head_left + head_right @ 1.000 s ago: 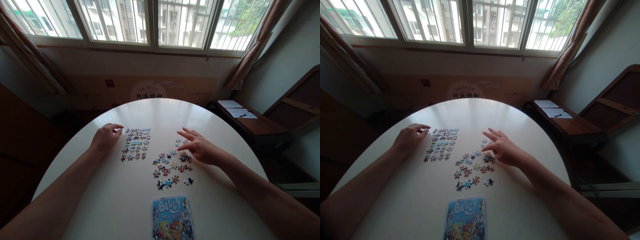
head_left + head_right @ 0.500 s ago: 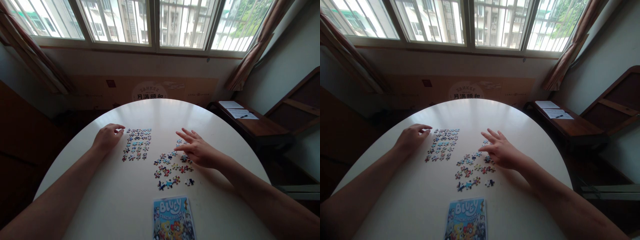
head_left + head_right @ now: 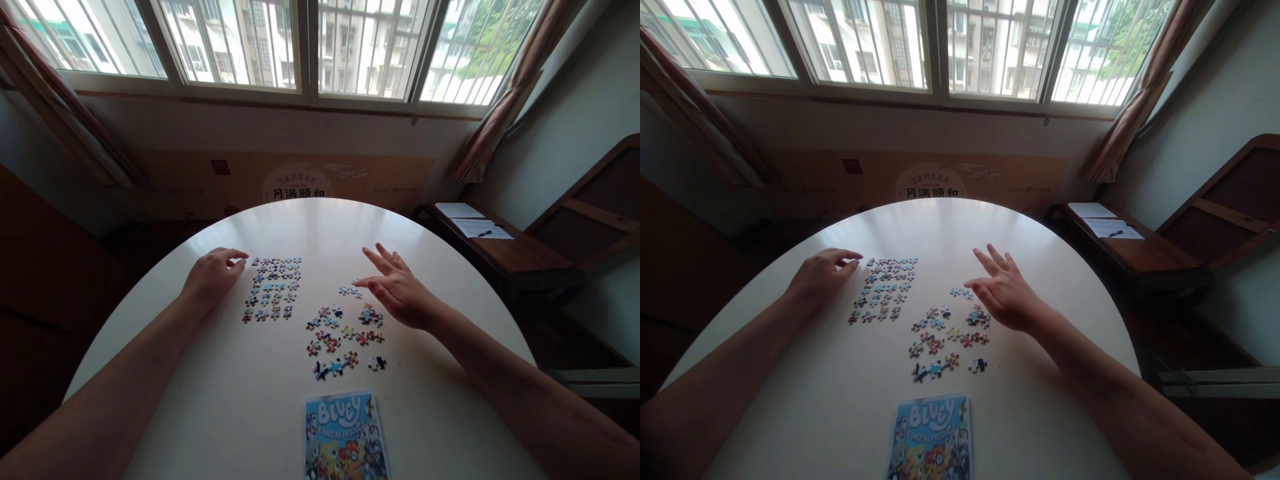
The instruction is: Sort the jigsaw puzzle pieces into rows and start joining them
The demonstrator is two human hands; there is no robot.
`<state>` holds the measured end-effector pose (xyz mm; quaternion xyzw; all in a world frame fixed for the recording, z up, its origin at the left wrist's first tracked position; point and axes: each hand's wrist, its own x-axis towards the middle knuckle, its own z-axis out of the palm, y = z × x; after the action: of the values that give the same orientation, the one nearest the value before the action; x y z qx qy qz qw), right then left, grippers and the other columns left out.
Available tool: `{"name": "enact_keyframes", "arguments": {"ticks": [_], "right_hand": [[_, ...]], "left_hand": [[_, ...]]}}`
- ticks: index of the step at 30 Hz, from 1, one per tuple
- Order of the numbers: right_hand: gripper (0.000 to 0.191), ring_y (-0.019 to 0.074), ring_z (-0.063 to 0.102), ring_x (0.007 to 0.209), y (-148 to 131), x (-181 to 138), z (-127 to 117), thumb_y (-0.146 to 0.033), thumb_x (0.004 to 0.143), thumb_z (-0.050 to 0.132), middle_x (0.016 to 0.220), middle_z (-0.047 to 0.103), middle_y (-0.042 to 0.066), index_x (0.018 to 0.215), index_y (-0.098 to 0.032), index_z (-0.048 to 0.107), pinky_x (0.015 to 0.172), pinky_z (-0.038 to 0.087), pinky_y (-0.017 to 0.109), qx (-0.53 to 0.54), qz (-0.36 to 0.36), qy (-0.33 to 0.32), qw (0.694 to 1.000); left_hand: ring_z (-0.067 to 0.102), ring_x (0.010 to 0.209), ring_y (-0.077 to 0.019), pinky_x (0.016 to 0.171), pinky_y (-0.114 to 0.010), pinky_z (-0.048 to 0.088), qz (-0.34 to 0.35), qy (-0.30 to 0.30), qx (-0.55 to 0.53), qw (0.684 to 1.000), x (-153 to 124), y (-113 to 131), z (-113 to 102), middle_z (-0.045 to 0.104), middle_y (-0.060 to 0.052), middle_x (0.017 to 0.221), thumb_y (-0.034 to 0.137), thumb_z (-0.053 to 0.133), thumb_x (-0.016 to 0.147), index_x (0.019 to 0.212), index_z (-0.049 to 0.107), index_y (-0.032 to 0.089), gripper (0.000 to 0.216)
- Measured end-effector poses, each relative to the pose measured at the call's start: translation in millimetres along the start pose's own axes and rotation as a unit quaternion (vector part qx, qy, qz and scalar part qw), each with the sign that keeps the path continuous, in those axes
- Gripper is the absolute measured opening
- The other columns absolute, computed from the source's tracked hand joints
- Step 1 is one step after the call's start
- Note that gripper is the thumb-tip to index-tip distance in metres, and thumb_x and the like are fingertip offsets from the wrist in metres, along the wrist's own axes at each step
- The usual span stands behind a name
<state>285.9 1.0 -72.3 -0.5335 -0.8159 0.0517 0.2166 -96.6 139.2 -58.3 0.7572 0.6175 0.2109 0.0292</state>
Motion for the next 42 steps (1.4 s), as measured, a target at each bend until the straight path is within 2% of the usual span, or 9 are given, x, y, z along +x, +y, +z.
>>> {"name": "enact_keyframes", "arguments": {"ticks": [4, 8, 14, 18, 24, 28, 30, 36, 42], "right_hand": [[0.053, 0.032, 0.011, 0.162, 3.0, -2.6, -19.9, -0.042, 0.112, 0.032, 0.168, 0.031, -0.011, 0.102, -0.034, 0.083, 0.127, 0.016, 0.07, 0.043, -0.024, -0.048, 0.998], [0.057, 0.0318, 0.012, 0.161, 5.5, -1.1, -27.9, -0.041, 0.112, 0.028, 0.168, 0.03, -0.011, 0.101, -0.034, 0.084, 0.127, 0.018, 0.069, 0.067, -0.029, -0.092, 0.993], [0.058, 0.0319, 0.013, 0.161, 6.1, -0.5, -26.5, -0.041, 0.112, 0.027, 0.168, 0.03, -0.012, 0.103, -0.037, 0.084, 0.126, 0.018, 0.07, 0.064, -0.017, -0.132, 0.989], [0.058, 0.0301, 0.015, 0.161, 9.6, -1.3, -23.8, -0.045, 0.112, 0.026, 0.168, 0.031, -0.013, 0.105, -0.038, 0.083, 0.128, 0.017, 0.068, 0.046, -0.007, -0.114, 0.992], [0.057, 0.0349, 0.015, 0.161, 11.0, -0.6, -20.3, -0.052, 0.111, 0.027, 0.167, 0.036, -0.003, 0.113, -0.036, 0.082, 0.124, 0.014, 0.075, 0.019, 0.018, -0.083, 0.996], [0.055, 0.0314, 0.015, 0.161, 4.7, -3.4, -28.5, -0.044, 0.111, 0.031, 0.165, 0.039, -0.003, 0.103, -0.031, 0.083, 0.126, 0.013, 0.071, 0.035, -0.03, -0.02, 0.999], [0.054, 0.0302, 0.013, 0.161, 1.5, -5.7, -34.3, -0.037, 0.11, 0.032, 0.166, 0.038, -0.005, 0.098, -0.029, 0.084, 0.127, 0.012, 0.069, 0.045, -0.044, -0.019, 0.998], [0.049, 0.0318, 0.011, 0.162, -2.3, -8.3, -44.5, -0.029, 0.106, 0.04, 0.164, 0.038, -0.011, 0.082, -0.029, 0.083, 0.127, 0.007, 0.071, 0.079, -0.053, -0.118, 0.988], [0.045, 0.0328, 0.005, 0.162, -6.0, -5.0, -47.4, -0.028, 0.106, 0.042, 0.167, 0.03, -0.013, 0.092, -0.032, 0.085, 0.126, 0.003, 0.072, 0.068, -0.054, -0.18, 0.98]], "left_hand": [[0.071, 0.087, -0.0252, 0.087, -0.036, 0.056, 0.008, -0.003, 0.001, 1.0, 0.6, -1.4, 0.9, 0.075, -0.01, 0.111, 0.041, 0.048, 0.083, 0.108, 0.079, 0.021, 0.045], [0.071, 0.087, -0.0254, 0.086, -0.036, 0.056, 0.005, -0.004, 0.004, 1.0, 1.5, -2.5, 2.4, 0.075, -0.01, 0.11, 0.042, 0.048, 0.083, 0.108, 0.079, 0.02, 0.046], [0.071, 0.087, -0.0248, 0.086, -0.035, 0.056, 0.004, 0.0, 0.001, 1.0, 2.1, -4.3, 3.7, 0.076, -0.008, 0.11, 0.041, 0.051, 0.083, 0.106, 0.08, 0.023, 0.042], [0.072, 0.087, -0.0244, 0.087, -0.033, 0.057, -0.008, -0.003, 0.007, 1.0, 1.3, -2.5, 1.5, 0.077, -0.007, 0.109, 0.042, 0.051, 0.082, 0.107, 0.08, 0.024, 0.043], [0.072, 0.087, -0.0259, 0.087, -0.036, 0.057, -0.007, -0.018, 0.001, 1.0, 0.9, -0.1, -1.2, 0.076, -0.009, 0.11, 0.041, 0.05, 0.082, 0.108, 0.08, 0.021, 0.045], [0.072, 0.086, -0.0258, 0.086, -0.036, 0.057, -0.012, -0.014, -0.002, 1.0, 0.7, 0.8, -3.2, 0.076, -0.009, 0.107, 0.042, 0.051, 0.082, 0.106, 0.08, 0.023, 0.043], [0.072, 0.086, -0.0255, 0.086, -0.035, 0.058, -0.013, -0.012, -0.005, 1.0, 0.6, 0.8, -4.0, 0.077, -0.008, 0.106, 0.042, 0.051, 0.081, 0.105, 0.08, 0.023, 0.042], [0.072, 0.086, -0.0255, 0.085, -0.035, 0.058, -0.013, -0.013, -0.003, 1.0, 0.9, -0.5, -3.5, 0.077, -0.008, 0.105, 0.042, 0.051, 0.081, 0.105, 0.081, 0.023, 0.042], [0.072, 0.089, -0.0257, 0.087, -0.035, 0.056, -0.018, -0.026, 0.006, 0.999, 1.1, 0.8, -2.4, 0.077, -0.009, 0.109, 0.042, 0.049, 0.081, 0.108, 0.081, 0.021, 0.047]]}}
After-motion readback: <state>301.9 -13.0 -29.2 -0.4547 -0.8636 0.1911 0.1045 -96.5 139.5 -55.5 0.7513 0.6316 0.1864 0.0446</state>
